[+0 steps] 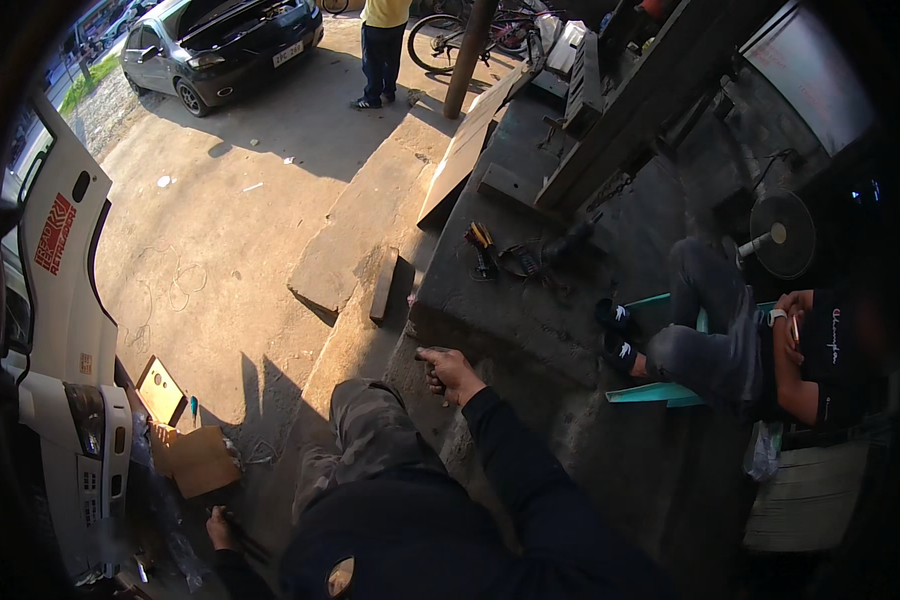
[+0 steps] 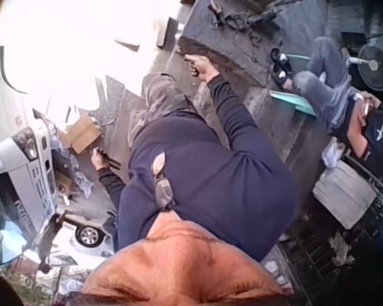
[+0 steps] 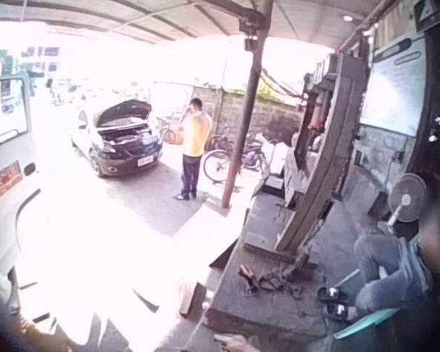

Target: The person works on the wiring under the dashboard of a truck, using pliers and a screwdriver to strip and connect wires. They then walk to a parts counter, handle a metal component, and return to the truck to continue the wiring work.

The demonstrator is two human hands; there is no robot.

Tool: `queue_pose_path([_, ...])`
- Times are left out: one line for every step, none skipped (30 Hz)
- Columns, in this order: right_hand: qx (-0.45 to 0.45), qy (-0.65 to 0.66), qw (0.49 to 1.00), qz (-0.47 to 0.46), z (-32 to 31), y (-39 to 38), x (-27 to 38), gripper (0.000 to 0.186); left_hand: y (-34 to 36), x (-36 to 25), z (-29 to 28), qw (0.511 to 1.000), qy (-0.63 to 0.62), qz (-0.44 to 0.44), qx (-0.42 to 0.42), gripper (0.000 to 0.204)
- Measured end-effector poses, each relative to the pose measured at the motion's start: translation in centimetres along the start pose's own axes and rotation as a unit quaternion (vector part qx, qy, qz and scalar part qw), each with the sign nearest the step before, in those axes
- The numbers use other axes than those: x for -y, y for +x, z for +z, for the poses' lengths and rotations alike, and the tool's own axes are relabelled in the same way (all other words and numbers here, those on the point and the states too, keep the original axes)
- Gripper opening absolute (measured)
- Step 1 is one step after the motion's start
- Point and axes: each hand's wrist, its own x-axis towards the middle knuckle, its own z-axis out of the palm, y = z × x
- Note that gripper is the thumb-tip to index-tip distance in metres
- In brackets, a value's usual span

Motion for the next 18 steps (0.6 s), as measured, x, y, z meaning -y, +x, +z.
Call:
queue_pose_path([-0.02,-0.048,0.999,-0.015,0.0,1.0,0.4,0.015,1.6,0.1,0.3,0.998,0.061,0.013,0.007,0.031])
queue_pose_path([-0.055,-0.089,0.994,-0.04,0.0,2.3,1.2,0.016,3.4,0.1,0.8,0.99,0.13,0.049,0.012,0.033])
queue_pose_path([-0.092,-0.131,0.985,-0.064,-0.2,3.8,2.1,0.017,5.7,0.0,1.6,0.987,0.152,0.05,0.028,0.034])
queue_pose_path([-0.126,-0.173,0.973,-0.09,-0.8,5.6,3.0,0.018,7.9,0.1,2.5,0.98,0.182,0.069,0.041,0.035])
queue_pose_path([-0.164,-0.247,0.946,-0.133,-1.5,8.1,4.1,0.025,9.8,0.6,3.2,0.973,0.219,0.062,0.045,0.033])
queue_pose_path([-0.189,-0.274,0.929,-0.16,-2.4,11.0,5.0,0.026,12.2,0.8,4.4,0.964,0.255,0.054,0.048,0.03])
queue_pose_path([-0.215,-0.301,0.911,-0.185,-3.6,14.1,5.9,0.026,13.9,1.4,5.3,0.985,0.16,-0.036,0.055,0.023])
queue_pose_path([-0.249,-0.328,0.892,-0.184,-5.1,17.3,6.6,0.027,15.6,1.9,6.5,0.988,0.064,-0.127,0.061,0.018])
queue_pose_path([-0.235,-0.345,0.899,-0.133,-7.2,20.6,7.8,0.037,17.9,2.1,8.6,0.988,0.053,-0.131,0.055,0.012])
queue_pose_path([-0.286,-0.371,0.872,-0.142,-8.8,24.2,8.9,0.041,21.0,1.7,11.1,0.983,0.143,-0.107,0.048,0.014])
queue_pose_path([-0.335,-0.386,0.849,-0.138,-10.2,27.8,9.9,0.046,23.5,1.1,13.1,0.974,0.194,-0.109,0.045,0.014])
queue_pose_path([-0.387,-0.399,0.823,-0.117,-11.5,30.4,10.1,0.051,26.2,0.2,15.4,0.967,0.223,-0.109,0.053,0.015])
queue_pose_path([-0.441,-0.396,0.797,-0.118,-12.4,32.5,10.5,0.061,28.1,-0.8,17.4,0.96,0.25,-0.11,0.064,0.015])
queue_pose_path([-0.442,-0.395,0.796,-0.12,-13.1,33.8,10.8,0.063,30.2,-2.2,18.9,0.952,0.277,-0.106,0.075,0.016])
queue_pose_path([-0.444,-0.388,0.8,-0.109,-13.1,34.5,10.5,0.065,32.1,-3.9,19.9,0.944,0.303,-0.098,0.087,0.016])
queue_pose_path([-0.45,-0.379,0.803,-0.101,-13.1,34.9,10.8,0.067,33.8,-6.1,21.0,0.937,0.324,-0.088,0.099,0.017])
queue_pose_path([-0.443,-0.36,0.816,-0.089,-12.7,34.6,10.6,0.072,35.1,-8.2,22.1,0.928,0.346,-0.076,0.11,0.018])
queue_pose_path([-0.432,-0.346,0.831,-0.059,-12.3,34.3,10.7,0.076,36.8,-10.7,23.1,0.919,0.369,-0.059,0.125,0.019])
